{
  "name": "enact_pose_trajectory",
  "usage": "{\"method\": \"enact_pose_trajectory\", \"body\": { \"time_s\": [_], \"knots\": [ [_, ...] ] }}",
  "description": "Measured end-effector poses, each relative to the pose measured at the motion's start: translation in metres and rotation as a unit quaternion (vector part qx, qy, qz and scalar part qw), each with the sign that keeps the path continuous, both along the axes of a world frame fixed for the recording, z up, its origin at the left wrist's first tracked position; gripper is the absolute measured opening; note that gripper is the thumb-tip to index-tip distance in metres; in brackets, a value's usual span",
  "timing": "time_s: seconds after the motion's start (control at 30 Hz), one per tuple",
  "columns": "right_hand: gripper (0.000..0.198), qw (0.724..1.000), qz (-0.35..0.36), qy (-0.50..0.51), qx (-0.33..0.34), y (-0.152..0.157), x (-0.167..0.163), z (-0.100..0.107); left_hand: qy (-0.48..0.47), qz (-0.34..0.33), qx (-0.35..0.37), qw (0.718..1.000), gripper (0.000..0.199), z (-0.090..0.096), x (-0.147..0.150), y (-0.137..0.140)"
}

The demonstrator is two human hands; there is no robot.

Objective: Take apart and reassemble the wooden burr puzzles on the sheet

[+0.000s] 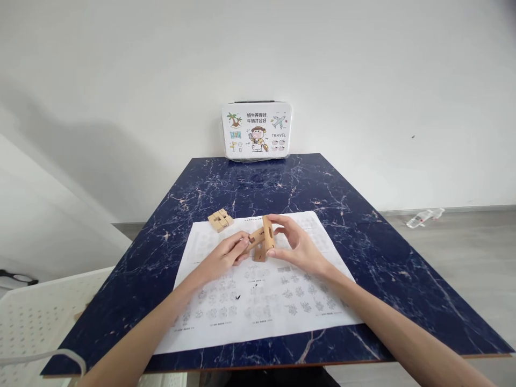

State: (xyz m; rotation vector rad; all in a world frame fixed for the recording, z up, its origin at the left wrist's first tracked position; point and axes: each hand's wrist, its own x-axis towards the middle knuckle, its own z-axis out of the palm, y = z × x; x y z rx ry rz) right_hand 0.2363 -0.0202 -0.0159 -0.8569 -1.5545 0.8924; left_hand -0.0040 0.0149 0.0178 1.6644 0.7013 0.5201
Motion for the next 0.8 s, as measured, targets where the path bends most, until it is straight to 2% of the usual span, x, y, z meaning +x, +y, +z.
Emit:
{"method": "enact_pose_trajectory", "body": {
  "time_s": [0.27, 0.5, 0.8],
  "knots": [
    [0.08, 0.998, 0.056, 0.028, 0.005, -0.0018, -0.0023, 0.0017, -0.058, 0.003, -0.098, 0.993, 0.041, -0.0048, -0.006, 0.0096],
    [0.083, 0.996, 0.078, 0.047, 0.003, -0.0042, -0.0035, 0.0024, -0.051, -0.017, -0.1, 0.994, 0.04, -0.0042, -0.0077, 0.0106],
    [0.086, 0.997, 0.064, 0.042, 0.016, -0.0073, -0.0048, 0.0042, -0.068, -0.006, -0.124, 0.99, 0.039, -0.0057, -0.008, 0.0112]
  ]
}}
